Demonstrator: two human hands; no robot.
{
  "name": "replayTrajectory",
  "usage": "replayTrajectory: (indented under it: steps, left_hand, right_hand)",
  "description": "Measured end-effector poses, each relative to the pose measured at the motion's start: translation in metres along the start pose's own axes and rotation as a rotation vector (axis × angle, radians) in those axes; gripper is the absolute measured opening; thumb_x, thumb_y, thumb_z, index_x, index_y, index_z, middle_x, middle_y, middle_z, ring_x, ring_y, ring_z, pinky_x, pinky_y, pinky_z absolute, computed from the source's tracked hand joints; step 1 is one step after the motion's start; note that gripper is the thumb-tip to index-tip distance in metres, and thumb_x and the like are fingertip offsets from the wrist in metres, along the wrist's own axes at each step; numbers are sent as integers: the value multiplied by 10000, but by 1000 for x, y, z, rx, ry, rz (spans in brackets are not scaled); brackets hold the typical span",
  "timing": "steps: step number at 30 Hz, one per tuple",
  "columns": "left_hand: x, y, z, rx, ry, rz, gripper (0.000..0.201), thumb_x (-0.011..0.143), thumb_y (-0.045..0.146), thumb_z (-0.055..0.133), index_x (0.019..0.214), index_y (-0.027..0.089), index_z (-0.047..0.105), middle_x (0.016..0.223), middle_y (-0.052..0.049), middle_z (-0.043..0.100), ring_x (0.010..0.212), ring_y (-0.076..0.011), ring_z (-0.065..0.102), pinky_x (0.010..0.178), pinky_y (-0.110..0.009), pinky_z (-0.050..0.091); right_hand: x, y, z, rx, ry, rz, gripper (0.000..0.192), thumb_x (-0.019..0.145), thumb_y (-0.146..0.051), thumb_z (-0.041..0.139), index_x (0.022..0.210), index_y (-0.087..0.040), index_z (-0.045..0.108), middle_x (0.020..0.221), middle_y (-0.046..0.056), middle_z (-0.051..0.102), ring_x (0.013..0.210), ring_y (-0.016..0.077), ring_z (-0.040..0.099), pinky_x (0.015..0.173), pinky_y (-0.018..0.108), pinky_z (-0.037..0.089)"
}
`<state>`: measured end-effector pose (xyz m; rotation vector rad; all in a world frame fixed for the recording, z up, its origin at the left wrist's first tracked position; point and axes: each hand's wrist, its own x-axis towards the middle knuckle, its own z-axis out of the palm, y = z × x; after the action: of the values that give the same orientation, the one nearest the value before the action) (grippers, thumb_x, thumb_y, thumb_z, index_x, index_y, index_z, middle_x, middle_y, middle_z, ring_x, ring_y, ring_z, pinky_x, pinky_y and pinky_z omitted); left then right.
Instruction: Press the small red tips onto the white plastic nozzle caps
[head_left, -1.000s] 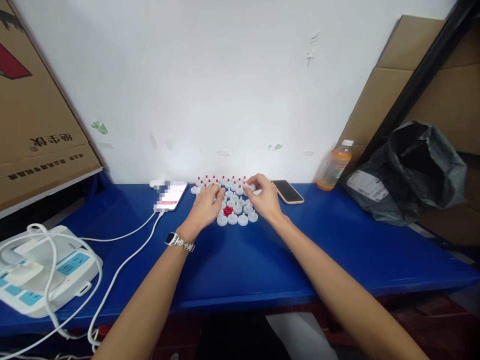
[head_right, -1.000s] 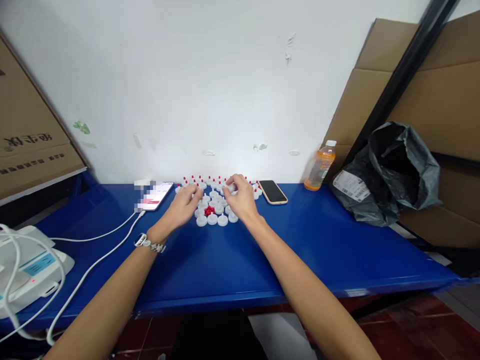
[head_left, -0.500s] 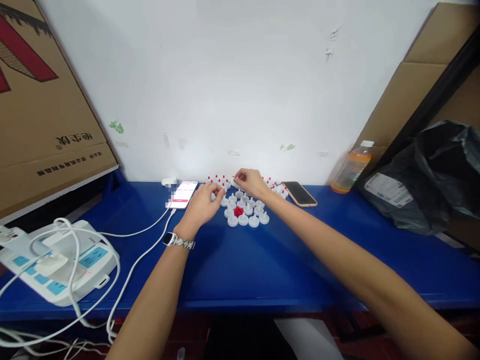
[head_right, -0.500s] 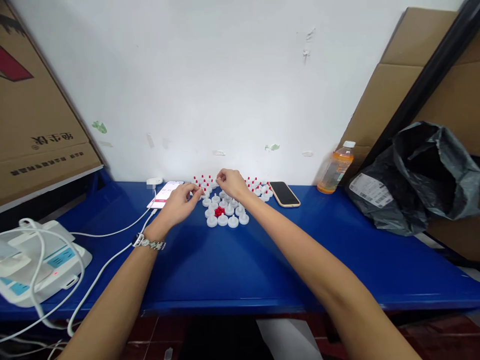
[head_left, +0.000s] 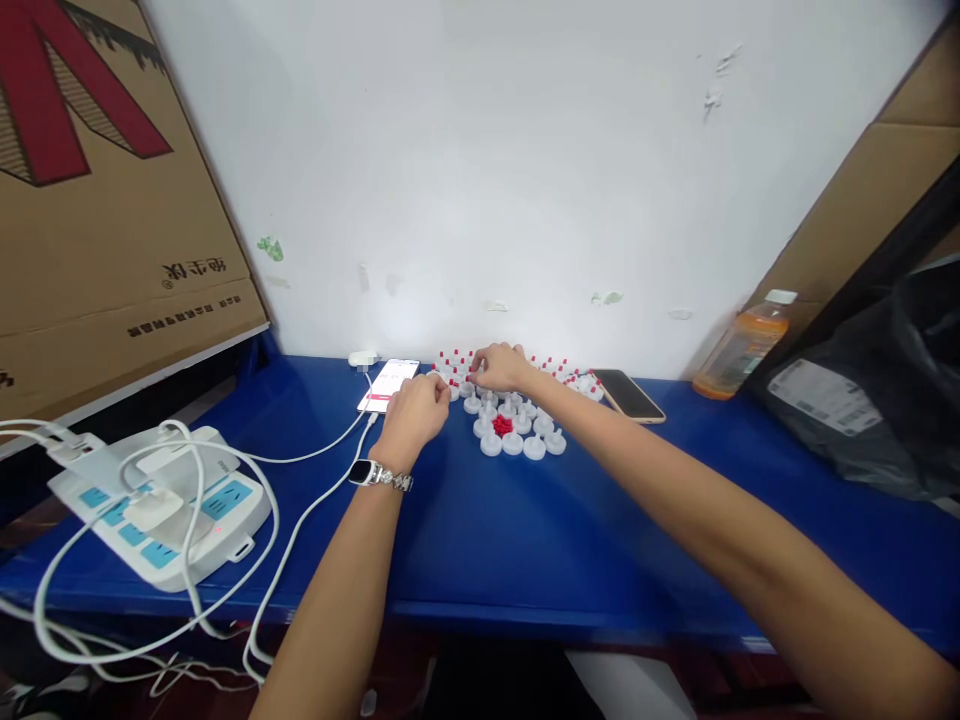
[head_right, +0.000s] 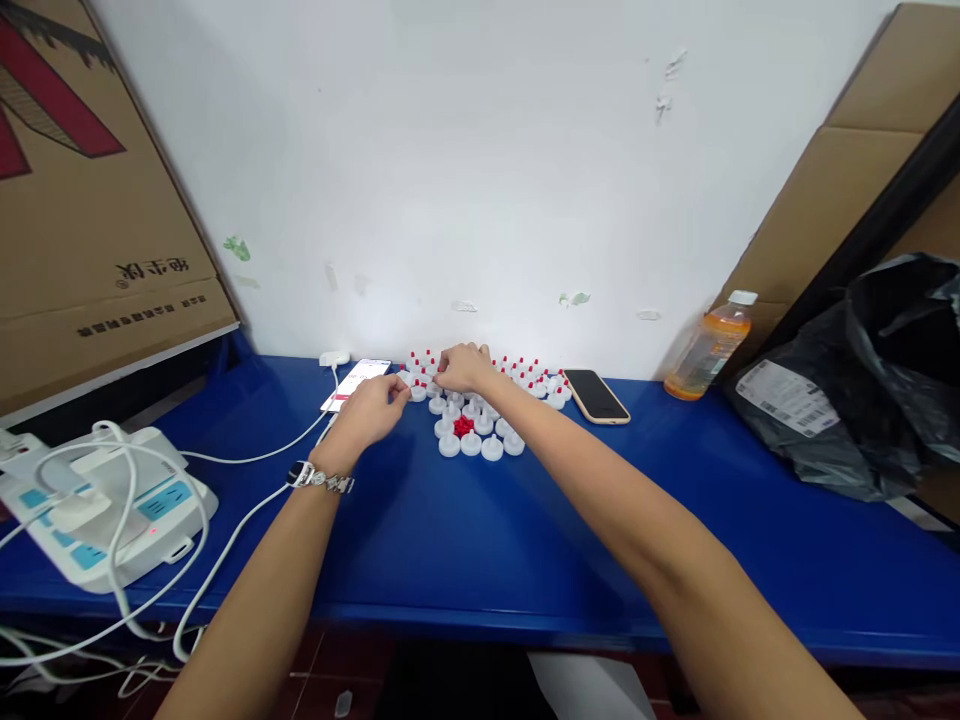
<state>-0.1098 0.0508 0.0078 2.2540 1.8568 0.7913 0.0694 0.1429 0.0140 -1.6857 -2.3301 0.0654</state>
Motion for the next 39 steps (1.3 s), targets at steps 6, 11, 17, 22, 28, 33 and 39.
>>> replayTrajectory:
  steps: [6, 11, 17, 22, 28, 33, 39]
  left_hand:
    - [1, -1, 8, -16, -42, 7, 231, 949, 332, 472, 822, 209, 621, 879, -81, 712, 822, -236, 649, 664, -312, 405]
    - [-1, 10, 12, -63, 41, 121, 197, 973, 319, 461, 956, 192, 611, 973, -91, 687, 929, -238, 633, 775, -333, 453]
    - [-11, 41, 16, -240, 116, 295, 283, 1024, 432, 362, 1075, 212, 533, 1012, -74, 636, 1011, -236, 595, 847, -359, 463]
    - [-19, 57, 24, -103, 27, 404, 279, 1047, 372, 290, 987, 203, 504, 988, -76, 595, 956, -227, 567, 823, -354, 457]
    - [-17, 63, 34, -46, 57, 485, 334, 1057, 321, 199, 965, 198, 495, 927, -80, 574, 913, -240, 544, 827, -374, 441]
    - [-15, 69, 40, -288, 57, 386, 362, 1056, 333, 203, 884, 200, 493, 810, -51, 582, 780, -208, 568, 757, -348, 433]
    - [-10, 67, 43, -637, 12, 156, 371, 1020, 365, 295, 799, 182, 530, 788, -47, 621, 729, -173, 569, 679, -304, 408]
  right_hand:
    - [-3, -10, 9, 80, 19, 1, 172, 795, -350, 657, 879, -222, 735, 935, 45, 746, 1019, 264, 635, 974, 445, 360]
    - [-29, -2, -7, 311, 260, -49, 173, 858, -291, 572, 949, -194, 683, 1038, 56, 728, 1024, 225, 635, 936, 386, 417]
    - [-93, 11, -18, 635, 353, -196, 152, 834, -258, 573, 959, -196, 634, 933, 16, 704, 780, 154, 647, 685, 269, 466]
    - [-122, 14, -11, 627, 403, -193, 201, 775, -217, 595, 971, -206, 638, 829, -6, 663, 745, 152, 585, 688, 274, 466]
    - [-135, 13, -12, 619, 483, -266, 207, 799, -161, 564, 998, -206, 598, 909, 14, 651, 805, 159, 595, 749, 288, 495]
    - [-136, 12, -11, 413, 662, -393, 239, 883, -113, 513, 1082, -208, 605, 1029, 79, 630, 959, 207, 619, 872, 353, 512]
    - [-126, 4, -4, 200, 732, -420, 258, 893, -74, 492, 1087, -198, 607, 1043, 108, 636, 990, 243, 602, 869, 386, 510]
